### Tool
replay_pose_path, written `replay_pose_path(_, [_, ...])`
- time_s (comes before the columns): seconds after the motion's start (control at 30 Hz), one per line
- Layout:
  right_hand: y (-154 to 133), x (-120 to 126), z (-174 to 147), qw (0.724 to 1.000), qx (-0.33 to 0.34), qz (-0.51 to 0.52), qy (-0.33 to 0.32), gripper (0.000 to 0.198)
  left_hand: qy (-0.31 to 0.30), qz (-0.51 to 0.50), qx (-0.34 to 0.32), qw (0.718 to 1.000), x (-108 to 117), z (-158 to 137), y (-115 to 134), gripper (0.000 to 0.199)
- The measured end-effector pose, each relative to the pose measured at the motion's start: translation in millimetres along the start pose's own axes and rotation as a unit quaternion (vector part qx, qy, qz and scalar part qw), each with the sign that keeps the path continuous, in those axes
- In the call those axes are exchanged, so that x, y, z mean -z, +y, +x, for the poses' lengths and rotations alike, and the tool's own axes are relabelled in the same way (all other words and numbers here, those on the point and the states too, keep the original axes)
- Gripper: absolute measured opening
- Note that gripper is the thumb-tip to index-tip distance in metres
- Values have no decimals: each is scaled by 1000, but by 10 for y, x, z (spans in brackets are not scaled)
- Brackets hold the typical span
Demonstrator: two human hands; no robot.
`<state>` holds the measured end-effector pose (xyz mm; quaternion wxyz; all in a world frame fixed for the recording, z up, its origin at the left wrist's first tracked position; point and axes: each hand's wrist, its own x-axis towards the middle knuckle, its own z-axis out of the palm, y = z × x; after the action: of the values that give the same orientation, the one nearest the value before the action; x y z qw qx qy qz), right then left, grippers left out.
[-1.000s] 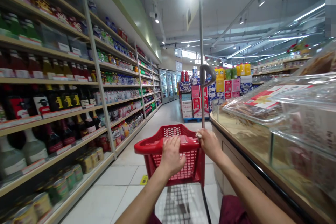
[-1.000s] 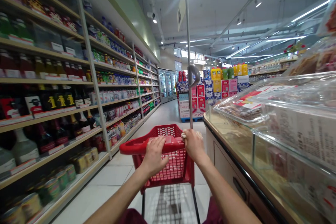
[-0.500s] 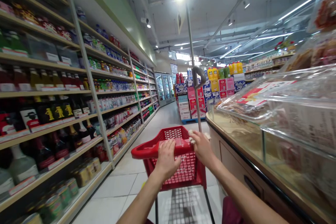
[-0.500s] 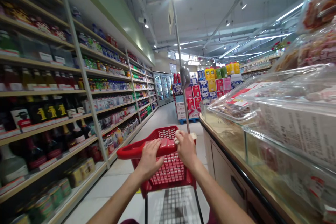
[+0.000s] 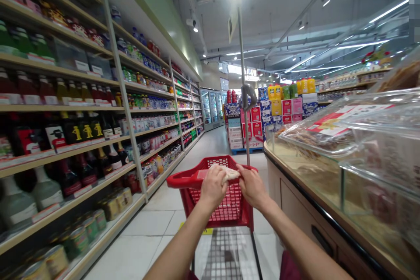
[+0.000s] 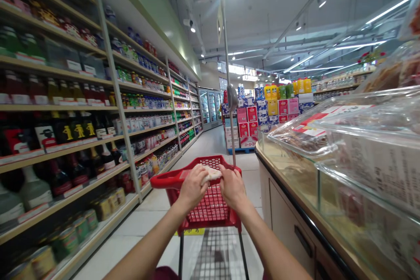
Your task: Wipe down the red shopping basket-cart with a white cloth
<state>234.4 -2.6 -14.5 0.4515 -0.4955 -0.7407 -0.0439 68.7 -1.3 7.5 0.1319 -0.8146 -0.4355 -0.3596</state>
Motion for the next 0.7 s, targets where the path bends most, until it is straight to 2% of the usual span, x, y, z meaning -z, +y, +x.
replay_pose_path(0.07, [-53,16,30,1000,-14,-22,-7,48,7,22,44,999,83,-105,-280,28])
replay_pose_path(0.13, [-140,13,75,999,-9,-39,-4,51,36,44,120,991,176,-192,-551,27])
replay_pose_path(0.2, [-214,-3,118,998,-10,-67,-12,50,56,59,158,984,239,-233,-711,29])
replay_pose_path(0.23, [-239,-14,132,996,-15,-81,-20,48,58,62,156,984,251,-234,-727,30])
replay_pose_path(0.3, [-262,-41,134,994,-16,-100,-36,42,41,51,115,991,239,-199,-629,34])
replay_pose_path(0.43, [-246,-81,43,992,14,-121,-15,31,-14,-14,17,1000,159,-74,-164,29])
replay_pose_path(0.53, [-239,-80,-48,990,25,-136,4,26,7,-47,31,998,127,-36,76,16])
replay_pose_path(0.6, [-247,-69,-95,991,30,-128,15,26,35,-61,61,996,153,-52,72,10])
replay_pose_path(0.7, [-272,-50,-138,994,33,-105,26,26,92,-58,89,990,332,-102,-192,15])
